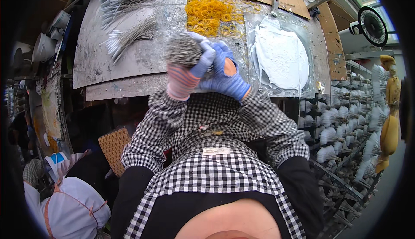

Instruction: Gathering, aligning, and bundling bundles of synthetic brush bristles at a manufacturing workstation.

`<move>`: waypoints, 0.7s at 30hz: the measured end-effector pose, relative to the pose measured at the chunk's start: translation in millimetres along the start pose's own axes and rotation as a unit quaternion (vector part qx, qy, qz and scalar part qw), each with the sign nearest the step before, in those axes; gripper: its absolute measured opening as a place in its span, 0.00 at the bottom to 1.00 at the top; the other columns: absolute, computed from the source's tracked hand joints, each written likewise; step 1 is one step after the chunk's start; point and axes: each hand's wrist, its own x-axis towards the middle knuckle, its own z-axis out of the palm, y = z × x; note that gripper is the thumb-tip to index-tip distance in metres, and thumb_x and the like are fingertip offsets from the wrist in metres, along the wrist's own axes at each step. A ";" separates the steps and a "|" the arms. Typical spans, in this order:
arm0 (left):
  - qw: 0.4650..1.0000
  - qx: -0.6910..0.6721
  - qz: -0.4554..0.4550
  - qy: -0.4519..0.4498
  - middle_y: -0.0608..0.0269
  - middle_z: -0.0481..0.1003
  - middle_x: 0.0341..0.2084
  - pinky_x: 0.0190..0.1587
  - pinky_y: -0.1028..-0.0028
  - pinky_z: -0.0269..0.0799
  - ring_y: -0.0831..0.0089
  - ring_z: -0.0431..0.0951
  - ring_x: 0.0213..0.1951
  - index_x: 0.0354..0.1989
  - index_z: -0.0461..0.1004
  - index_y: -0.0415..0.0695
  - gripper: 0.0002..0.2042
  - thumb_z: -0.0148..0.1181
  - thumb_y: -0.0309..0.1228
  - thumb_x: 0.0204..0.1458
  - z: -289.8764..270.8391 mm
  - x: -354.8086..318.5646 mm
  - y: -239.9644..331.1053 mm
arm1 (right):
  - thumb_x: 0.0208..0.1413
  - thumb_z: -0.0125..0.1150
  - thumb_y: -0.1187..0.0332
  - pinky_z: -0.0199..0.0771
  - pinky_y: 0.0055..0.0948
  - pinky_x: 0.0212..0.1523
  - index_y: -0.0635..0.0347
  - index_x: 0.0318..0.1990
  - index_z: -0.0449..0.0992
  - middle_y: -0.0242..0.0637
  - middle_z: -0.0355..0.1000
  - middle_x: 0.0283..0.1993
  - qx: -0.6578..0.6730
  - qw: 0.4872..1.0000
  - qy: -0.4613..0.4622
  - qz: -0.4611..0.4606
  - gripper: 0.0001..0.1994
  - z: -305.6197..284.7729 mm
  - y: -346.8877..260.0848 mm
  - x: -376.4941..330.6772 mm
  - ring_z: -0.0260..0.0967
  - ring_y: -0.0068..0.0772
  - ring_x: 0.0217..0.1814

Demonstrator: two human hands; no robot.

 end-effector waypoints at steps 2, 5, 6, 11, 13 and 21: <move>0.995 0.090 -0.026 -0.046 0.64 0.82 0.32 0.42 0.72 0.77 0.72 0.81 0.34 0.38 0.80 0.42 0.10 0.73 0.27 0.50 6.4 -16.1 -46.3 | 0.31 0.78 0.50 0.64 0.44 0.63 0.59 0.67 0.65 0.43 0.72 0.61 -0.157 0.982 -0.006 0.102 0.51 19.5 21.7 -15.9 0.70 0.46 0.61; 0.977 0.176 0.010 -0.120 0.63 0.80 0.39 0.50 0.67 0.77 0.72 0.80 0.43 0.46 0.77 0.41 0.14 0.70 0.25 0.52 6.2 -25.7 -50.6 | 0.31 0.77 0.49 0.64 0.45 0.64 0.56 0.67 0.66 0.42 0.73 0.61 -0.153 0.986 0.053 0.043 0.50 26.4 33.3 -33.8 0.70 0.47 0.61; 0.981 0.132 -0.006 -0.141 0.64 0.79 0.36 0.48 0.68 0.76 0.73 0.79 0.41 0.43 0.76 0.42 0.12 0.70 0.25 0.51 4.3 -23.0 -52.2 | 0.33 0.77 0.50 0.62 0.47 0.66 0.53 0.69 0.66 0.41 0.73 0.61 -0.183 0.977 0.110 0.020 0.49 24.4 35.8 -40.4 0.70 0.48 0.63; 0.952 -0.104 -0.287 -0.015 0.66 0.76 0.32 0.45 0.71 0.75 0.74 0.77 0.37 0.38 0.75 0.43 0.09 0.68 0.21 0.50 14.9 -37.6 -44.2 | 0.38 0.80 0.55 0.62 0.48 0.70 0.51 0.73 0.59 0.46 0.70 0.63 -0.184 0.976 0.101 0.061 0.51 18.5 9.3 -43.4 0.70 0.53 0.64; 0.923 -0.265 -0.276 -0.037 0.65 0.75 0.30 0.49 0.69 0.74 0.71 0.77 0.38 0.36 0.75 0.43 0.09 0.66 0.20 0.48 17.5 -40.2 -31.8 | 0.37 0.84 0.61 0.68 0.44 0.66 0.54 0.76 0.52 0.46 0.69 0.64 0.154 0.976 0.155 0.017 0.57 24.5 5.8 -48.4 0.71 0.49 0.63; 0.874 -0.447 -0.175 -0.080 0.55 0.75 0.48 0.62 0.61 0.70 0.65 0.75 0.54 0.53 0.72 0.40 0.19 0.62 0.37 0.57 19.4 -96.5 9.6 | 0.43 0.81 0.66 0.79 0.32 0.54 0.61 0.68 0.62 0.40 0.75 0.58 0.252 0.951 0.172 0.050 0.44 12.2 -64.8 -105.6 0.79 0.36 0.55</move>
